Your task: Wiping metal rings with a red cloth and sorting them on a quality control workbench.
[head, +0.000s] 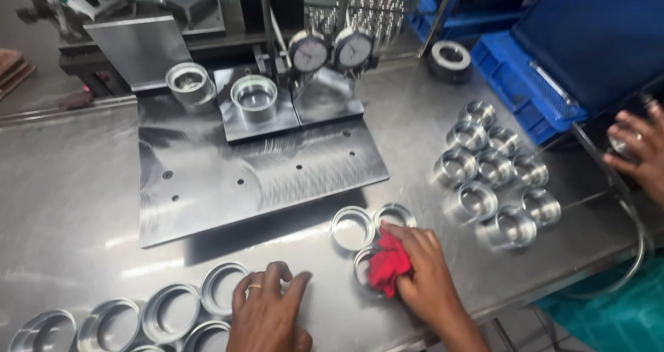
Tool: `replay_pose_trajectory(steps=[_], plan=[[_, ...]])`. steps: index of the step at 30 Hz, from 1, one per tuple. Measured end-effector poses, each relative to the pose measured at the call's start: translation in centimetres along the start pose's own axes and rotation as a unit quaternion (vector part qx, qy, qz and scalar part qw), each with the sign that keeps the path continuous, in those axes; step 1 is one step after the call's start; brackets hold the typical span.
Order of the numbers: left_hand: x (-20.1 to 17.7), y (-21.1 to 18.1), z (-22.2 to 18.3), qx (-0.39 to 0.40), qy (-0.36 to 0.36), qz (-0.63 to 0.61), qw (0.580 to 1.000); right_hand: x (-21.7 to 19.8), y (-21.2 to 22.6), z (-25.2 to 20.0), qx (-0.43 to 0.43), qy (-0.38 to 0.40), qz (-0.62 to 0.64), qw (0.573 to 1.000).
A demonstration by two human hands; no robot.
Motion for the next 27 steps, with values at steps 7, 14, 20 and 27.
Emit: replay_pose_trajectory(steps=[7, 14, 20, 27], plan=[[-2.8, -4.2, 4.1, 0.217, -0.209, 0.071, 0.951, -0.1, 0.2, 0.0, 0.003, 0.001, 0.013, 1.000], [-2.5, -3.8, 5.9, 0.229, -0.138, 0.025, 0.963, -1.5, -2.8, -0.9, 0.071, 0.041, 0.148, 0.986], [-3.3, -2.9, 1.3, 0.107, -0.063, -0.339, 0.933, -1.6, 6.6, -0.7, -0.056, 0.003, 0.101, 0.993], [-2.9, -3.1, -2.5, 0.161, -0.043, -0.463, 0.871, 4.8, 5.8, -0.9, 0.035, 0.189, 0.375, 0.907]])
Point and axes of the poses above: each hand's wrist, its own z-axis towards the middle knuckle, its own x-axis out of the palm, y = z × x, the point moved 6 cm from there along z, towards the middle knuckle, and after that the axes turned 6 degrees about x, right-handed, at the moved point
